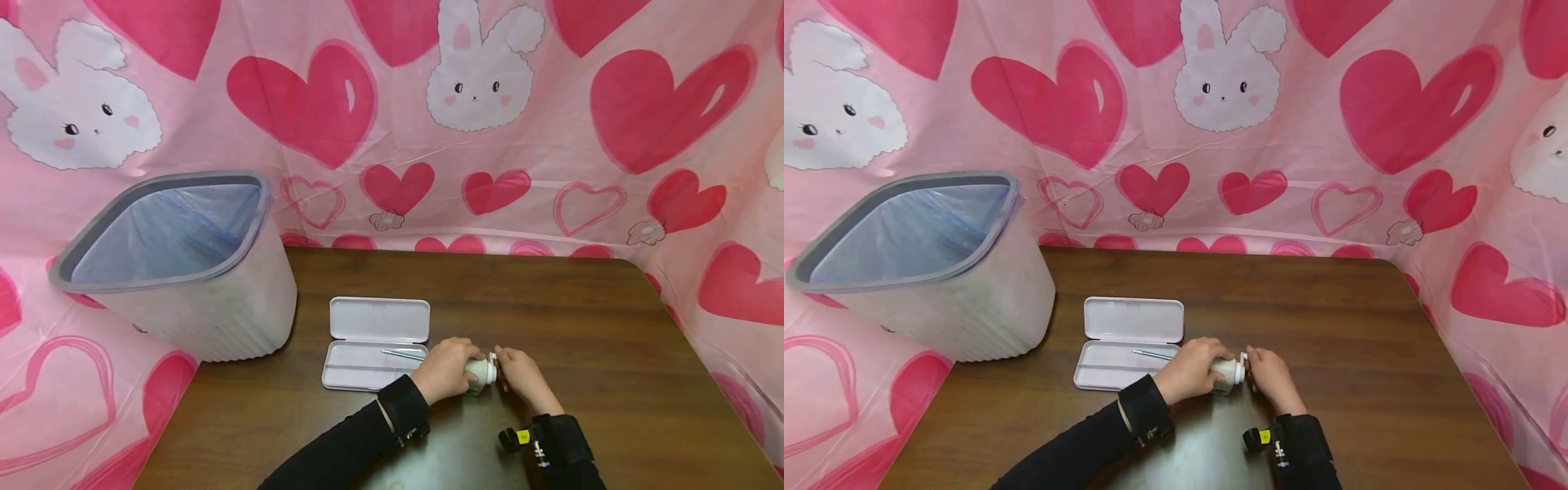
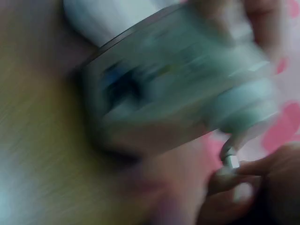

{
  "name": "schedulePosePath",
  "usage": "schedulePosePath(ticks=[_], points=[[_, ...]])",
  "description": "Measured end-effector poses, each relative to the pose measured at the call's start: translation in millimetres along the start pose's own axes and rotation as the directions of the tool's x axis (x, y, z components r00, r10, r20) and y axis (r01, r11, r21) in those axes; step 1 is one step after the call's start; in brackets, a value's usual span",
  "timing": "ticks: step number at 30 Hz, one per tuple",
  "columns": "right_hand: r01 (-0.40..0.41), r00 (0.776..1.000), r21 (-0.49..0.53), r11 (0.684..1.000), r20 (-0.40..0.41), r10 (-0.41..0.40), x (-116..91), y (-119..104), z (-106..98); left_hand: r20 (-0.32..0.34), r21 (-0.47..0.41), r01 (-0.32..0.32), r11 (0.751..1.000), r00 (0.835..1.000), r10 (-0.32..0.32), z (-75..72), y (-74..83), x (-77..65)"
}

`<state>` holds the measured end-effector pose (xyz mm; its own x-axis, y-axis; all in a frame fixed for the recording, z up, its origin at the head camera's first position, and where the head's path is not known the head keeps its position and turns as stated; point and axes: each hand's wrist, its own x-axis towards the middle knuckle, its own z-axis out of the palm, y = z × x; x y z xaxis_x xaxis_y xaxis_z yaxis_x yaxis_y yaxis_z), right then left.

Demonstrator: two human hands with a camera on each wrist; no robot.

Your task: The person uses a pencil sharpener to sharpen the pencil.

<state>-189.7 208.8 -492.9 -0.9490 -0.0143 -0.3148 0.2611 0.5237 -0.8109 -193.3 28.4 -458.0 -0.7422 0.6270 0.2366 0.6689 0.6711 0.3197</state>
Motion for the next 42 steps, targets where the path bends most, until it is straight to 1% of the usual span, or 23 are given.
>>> schedulePosePath(ticks=[2,5,8,10,12,13,16,19,22,25,29,30,32,36,37,39,42], points=[[-0.013,1.0,-0.103,0.995,0.01,0.014,-10,11,7,0.0,-0.024,0.012,1.0,1.0,-0.012,3.4,3.5,-2.4],[-0.02,1.0,-0.226,0.974,0.013,0.024,-32,22,15,-0.001,-0.054,0.033,0.998,0.999,-0.033,7.0,7.6,-5.5],[-0.011,1.0,-0.284,0.959,-0.006,0.009,-54,22,18,0.0,-0.065,0.049,0.997,0.999,-0.049,6.9,10.1,-6.4],[-0.01,1.0,-0.255,0.967,-0.017,0.006,-65,19,18,0.003,-0.061,0.053,0.997,0.999,-0.053,6.1,11.2,-6.0],[-0.032,0.999,-0.179,0.983,-0.026,0.028,-75,13,16,0.004,-0.051,0.051,0.997,0.999,-0.051,5.3,12.1,-5.8],[-0.03,0.999,-0.149,0.988,-0.033,0.026,-79,9,14,0.006,-0.043,0.048,0.998,0.999,-0.048,4.6,12.4,-5.8],[-0.035,0.998,-0.084,0.996,-0.049,0.031,-85,-5,5,0.009,-0.023,0.032,0.999,0.999,-0.032,3.2,12.3,-5.8],[-0.013,0.997,-0.06,0.998,-0.072,0.009,-81,-17,-3,0.02,-0.006,0.012,1.0,1.0,-0.012,3.1,11.0,-6.1],[-0.002,0.996,-0.014,1.0,-0.094,0.001,-67,-23,-8,0.035,-0.008,0.004,1.0,0.999,-0.004,4.3,10.0,-6.4],[0.019,0.994,-0.006,1.0,-0.109,-0.02,-49,-19,-10,0.043,-0.02,-0.002,1.0,0.999,0.003,6.6,9.7,-6.9],[0.032,0.995,-0.028,0.999,-0.098,-0.034,-27,-6,-8,0.04,-0.037,0.01,0.999,0.999,-0.008,10.9,9.4,-8.3],[0.043,0.994,-0.069,0.997,-0.093,-0.049,-23,-2,-6,0.038,-0.041,0.016,0.999,0.999,-0.015,11.9,9.4,-8.7],[0.033,0.997,-0.109,0.994,-0.064,-0.04,-19,7,0,0.032,-0.056,0.031,0.998,0.999,-0.03,13.9,9.3,-9.2],[-0.015,1.0,-0.27,0.963,-0.02,0.01,-26,22,13,0.047,-0.091,0.059,0.994,0.997,-0.055,13.3,8.6,-9.6],[-0.03,1.0,-0.277,0.96,-0.016,0.027,-29,23,16,0.05,-0.098,0.065,0.993,0.997,-0.061,11.7,7.6,-8.7],[-0.023,0.999,-0.326,0.945,-0.035,0.012,-33,21,19,0.058,-0.109,0.083,0.991,0.995,-0.077,6.6,4.3,-5.5],[0.005,0.997,-0.36,0.933,-0.069,-0.032,-32,14,18,0.076,-0.145,0.123,0.982,0.991,-0.113,-1.5,-4.2,2.3]])
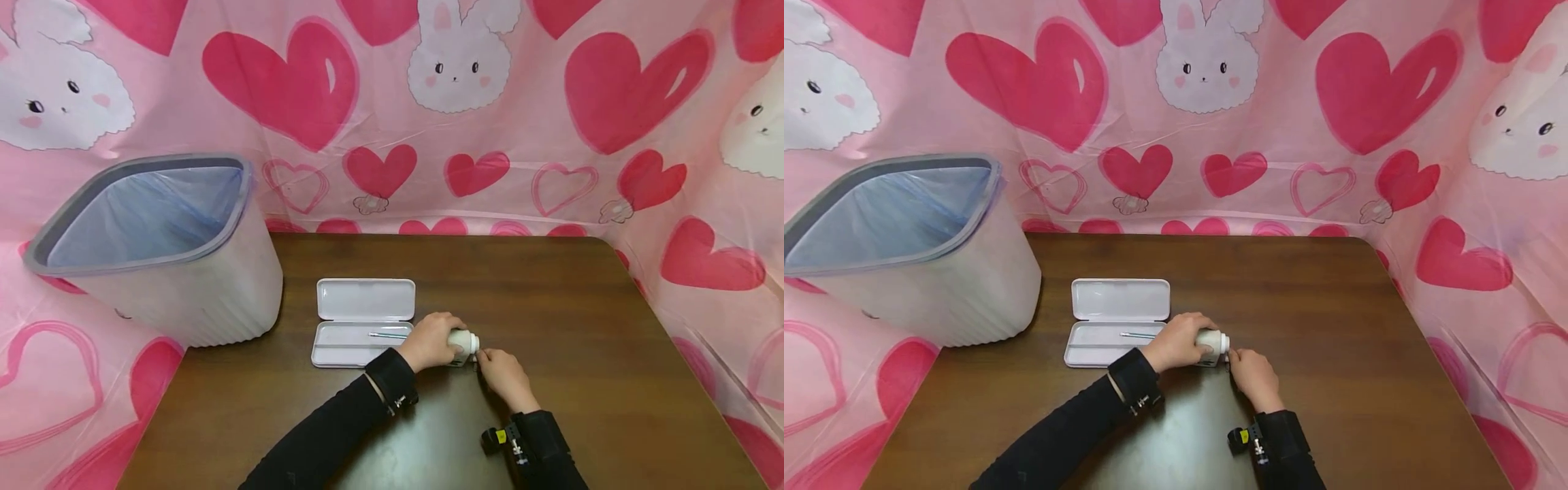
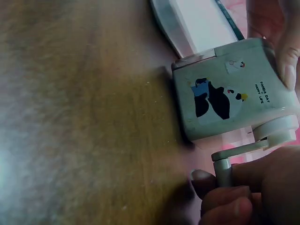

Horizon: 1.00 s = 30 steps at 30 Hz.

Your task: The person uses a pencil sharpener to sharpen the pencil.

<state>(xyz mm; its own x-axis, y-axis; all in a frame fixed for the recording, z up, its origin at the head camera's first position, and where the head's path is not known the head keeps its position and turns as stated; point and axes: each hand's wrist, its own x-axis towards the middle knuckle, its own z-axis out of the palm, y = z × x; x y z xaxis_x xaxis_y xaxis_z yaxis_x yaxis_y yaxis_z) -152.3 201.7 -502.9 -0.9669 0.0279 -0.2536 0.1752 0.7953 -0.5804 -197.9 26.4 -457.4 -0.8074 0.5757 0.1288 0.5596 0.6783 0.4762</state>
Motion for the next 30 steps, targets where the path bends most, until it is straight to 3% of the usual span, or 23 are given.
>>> schedulePosePath(ticks=[5,9,12,15,17,19,24,30], points=[[0.041,0.995,-0.045,0.998,-0.087,-0.045,5,-10,-17,0.011,-0.165,0.055,0.985,0.998,-0.054,-13.3,-15.1,0.3],[0.158,0.966,0.042,0.987,-0.213,-0.145,4,-19,-38,-0.072,-0.199,0.038,0.979,0.996,-0.054,-23.7,-31.6,-13.5],[0.344,0.927,0.088,0.935,-0.192,-0.323,2,-30,-48,-0.126,-0.08,0.0,0.997,0.992,-0.01,-28.3,-44.5,-26.9],[0.5,0.866,0.085,0.862,-0.041,-0.498,3,-41,-47,-0.131,0.076,-0.054,0.996,0.989,0.064,-28.6,-53.1,-39.2],[0.561,0.824,0.069,0.825,0.049,-0.564,8,-47,-42,-0.128,0.161,-0.099,0.982,0.985,0.12,-27.2,-56.8,-43.5],[0.589,0.802,0.042,0.807,0.089,-0.59,12,-50,-35,-0.13,0.212,-0.132,0.968,0.978,0.162,-24.8,-58.7,-46.8],[0.575,0.817,0.026,0.818,0.048,-0.575,20,-49,-23,-0.16,0.261,-0.151,0.954,0.967,0.197,-18.3,-64.1,-50.6],[0.541,0.839,0.06,0.839,0.032,-0.544,22,-49,-23,-0.177,0.241,-0.181,0.953,0.958,0.227,-20.0,-68.7,-49.5]])
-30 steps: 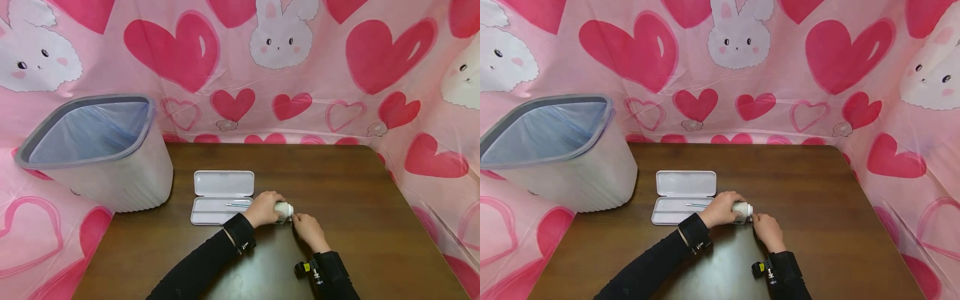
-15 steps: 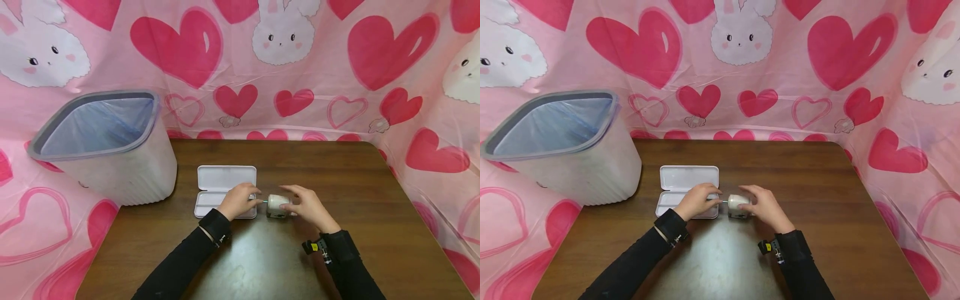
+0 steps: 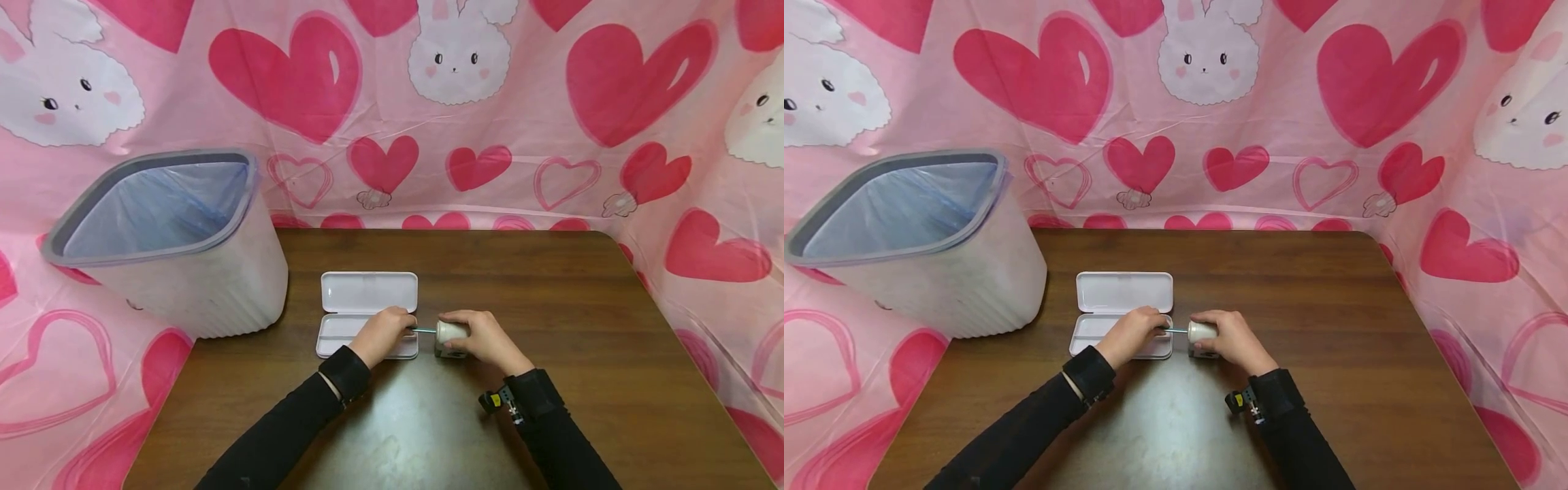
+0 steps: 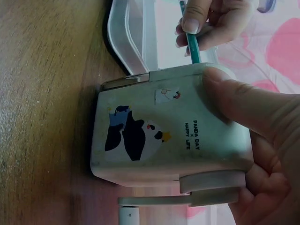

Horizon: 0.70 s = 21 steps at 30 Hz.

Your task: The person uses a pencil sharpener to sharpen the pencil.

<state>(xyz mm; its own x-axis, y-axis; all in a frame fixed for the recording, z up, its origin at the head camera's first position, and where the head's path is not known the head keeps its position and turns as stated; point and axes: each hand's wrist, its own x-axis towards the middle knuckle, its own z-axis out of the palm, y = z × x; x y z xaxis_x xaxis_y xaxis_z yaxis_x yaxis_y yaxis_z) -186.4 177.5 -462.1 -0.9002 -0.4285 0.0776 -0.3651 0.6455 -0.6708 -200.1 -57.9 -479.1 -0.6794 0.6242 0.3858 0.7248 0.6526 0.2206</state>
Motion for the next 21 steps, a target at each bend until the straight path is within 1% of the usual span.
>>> schedulePosePath(ticks=[8,18,21], points=[[-0.003,1.0,-0.015,1.0,0.016,0.004,1,-1,-2,-0.01,-0.026,-0.024,0.999,1.0,0.023,-0.5,-2.1,0.5],[0.003,1.0,-0.024,1.0,0.021,-0.003,2,-2,-3,-0.002,-0.064,-0.05,0.997,0.999,0.05,-0.9,-9.3,-1.8],[0.001,1.0,-0.026,1.0,0.02,0.0,3,-2,-2,-0.001,-0.074,-0.047,0.996,0.999,0.048,-0.8,-11.4,-2.9]])
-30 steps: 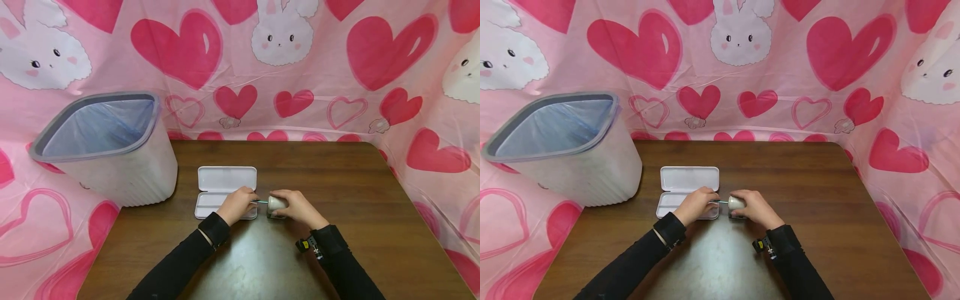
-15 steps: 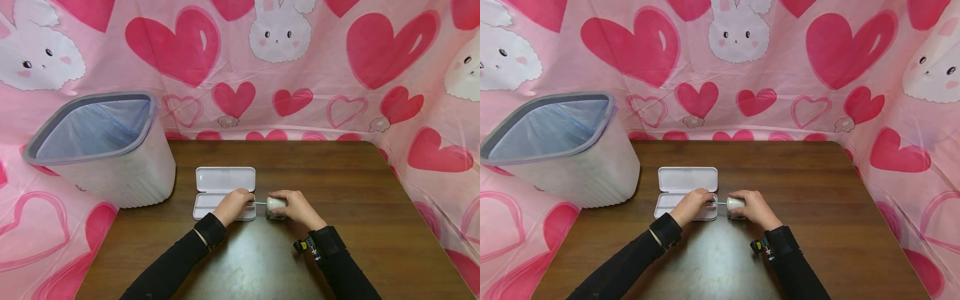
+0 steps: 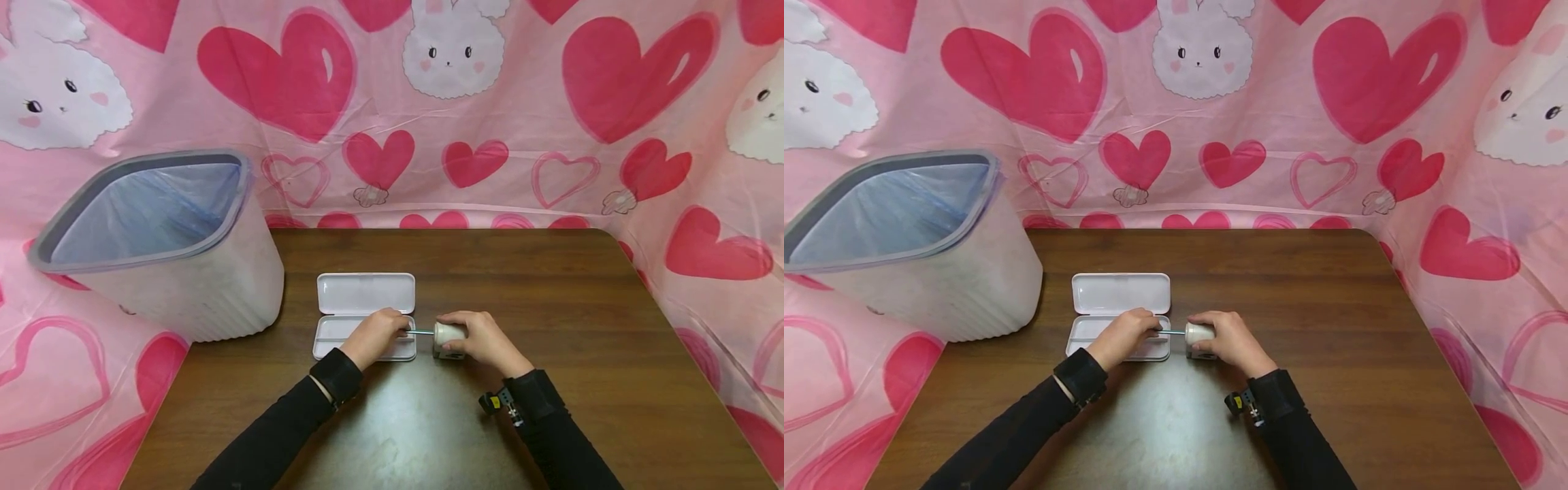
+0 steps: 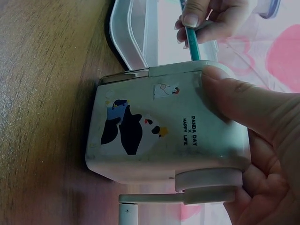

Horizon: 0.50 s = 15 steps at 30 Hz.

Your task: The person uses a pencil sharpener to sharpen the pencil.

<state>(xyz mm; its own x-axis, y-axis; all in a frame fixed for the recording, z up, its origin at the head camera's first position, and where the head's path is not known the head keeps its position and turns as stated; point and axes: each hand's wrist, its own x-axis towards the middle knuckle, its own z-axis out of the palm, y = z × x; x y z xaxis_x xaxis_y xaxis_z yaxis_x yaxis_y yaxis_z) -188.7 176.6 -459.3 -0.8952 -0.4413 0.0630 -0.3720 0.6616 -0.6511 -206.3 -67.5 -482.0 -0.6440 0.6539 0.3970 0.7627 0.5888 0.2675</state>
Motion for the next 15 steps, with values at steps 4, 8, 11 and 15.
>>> schedulePosePath(ticks=[4,8,11,15], points=[[0.001,1.0,0.013,1.0,0.005,-0.001,1.3,-0.6,1.5,0.001,-0.009,0.012,1.0,1.0,-0.012,-0.4,-2.3,-1.9],[-0.011,1.0,0.027,1.0,0.009,0.011,1.8,-1.2,1.8,0.01,-0.011,0.02,1.0,1.0,-0.02,-1.2,-3.5,-3.2],[-0.018,1.0,0.031,0.999,0.004,0.018,1.2,-0.2,1.5,0.023,-0.007,0.026,1.0,0.999,-0.026,-1.9,-3.5,-2.6],[-0.012,1.0,0.03,0.999,-0.01,0.013,0.3,2.1,0.7,0.034,-0.001,0.034,0.999,0.999,-0.034,-3.1,-2.8,-0.6]])
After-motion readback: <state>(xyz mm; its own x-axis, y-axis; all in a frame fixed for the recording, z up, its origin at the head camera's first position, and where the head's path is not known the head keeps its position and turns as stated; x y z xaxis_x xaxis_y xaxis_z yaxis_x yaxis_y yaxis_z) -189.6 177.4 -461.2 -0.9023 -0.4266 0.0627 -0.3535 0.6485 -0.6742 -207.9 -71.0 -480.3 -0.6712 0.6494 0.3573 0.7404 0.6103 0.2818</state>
